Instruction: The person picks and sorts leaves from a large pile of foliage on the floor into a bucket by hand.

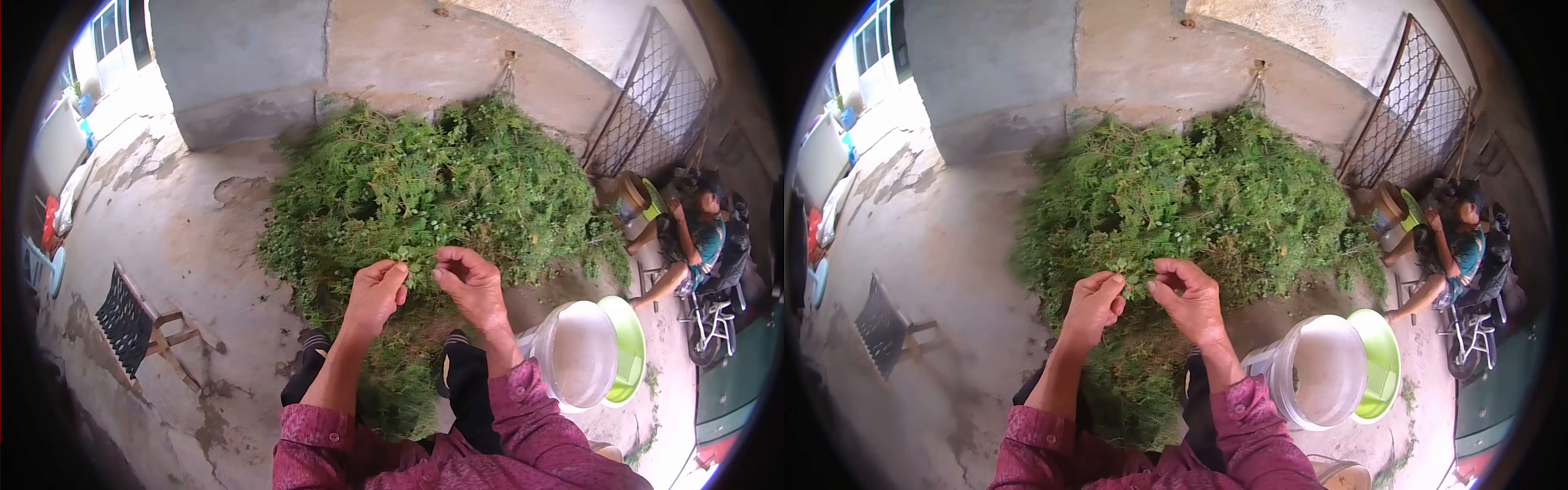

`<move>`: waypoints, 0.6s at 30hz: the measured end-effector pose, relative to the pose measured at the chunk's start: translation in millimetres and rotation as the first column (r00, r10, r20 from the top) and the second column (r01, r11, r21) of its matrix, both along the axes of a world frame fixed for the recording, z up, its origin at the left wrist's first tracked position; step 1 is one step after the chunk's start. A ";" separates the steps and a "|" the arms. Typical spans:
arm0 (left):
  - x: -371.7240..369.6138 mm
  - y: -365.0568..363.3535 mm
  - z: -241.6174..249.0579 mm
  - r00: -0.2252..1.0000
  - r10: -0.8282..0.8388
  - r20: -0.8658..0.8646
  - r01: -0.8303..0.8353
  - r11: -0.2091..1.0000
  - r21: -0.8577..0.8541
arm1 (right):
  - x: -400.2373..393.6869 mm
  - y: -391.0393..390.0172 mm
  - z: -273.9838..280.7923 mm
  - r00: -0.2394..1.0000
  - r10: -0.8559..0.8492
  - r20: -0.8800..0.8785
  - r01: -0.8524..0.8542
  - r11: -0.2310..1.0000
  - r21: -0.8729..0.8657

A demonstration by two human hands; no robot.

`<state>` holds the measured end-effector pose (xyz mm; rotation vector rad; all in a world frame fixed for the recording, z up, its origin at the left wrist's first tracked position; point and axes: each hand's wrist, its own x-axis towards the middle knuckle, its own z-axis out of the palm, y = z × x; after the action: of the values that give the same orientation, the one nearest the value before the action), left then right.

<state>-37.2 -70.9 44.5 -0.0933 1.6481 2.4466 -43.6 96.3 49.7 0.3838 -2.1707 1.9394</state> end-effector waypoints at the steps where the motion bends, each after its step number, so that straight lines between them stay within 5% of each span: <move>1: -0.7 -2.4 -1.5 1.000 -0.008 -0.025 0.006 0.998 -0.070 | -1.8 -6.2 -1.3 0.999 -0.002 -0.044 0.006 0.997 0.078; 9: 2.0 -5.8 -7.1 0.999 -0.013 -0.039 0.001 0.955 -0.297 | 0.9 -25.0 -4.2 0.953 0.070 -0.294 0.049 0.925 0.378; 18: 5.0 8.8 -9.1 0.995 0.011 -0.097 -0.043 0.939 -0.340 | 5.0 -10.4 -3.3 0.948 0.026 -0.318 0.117 0.900 0.421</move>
<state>-32.1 -62.1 35.4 -0.0502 2.1125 2.1857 -38.6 85.9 46.4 0.6569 -2.3452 1.2412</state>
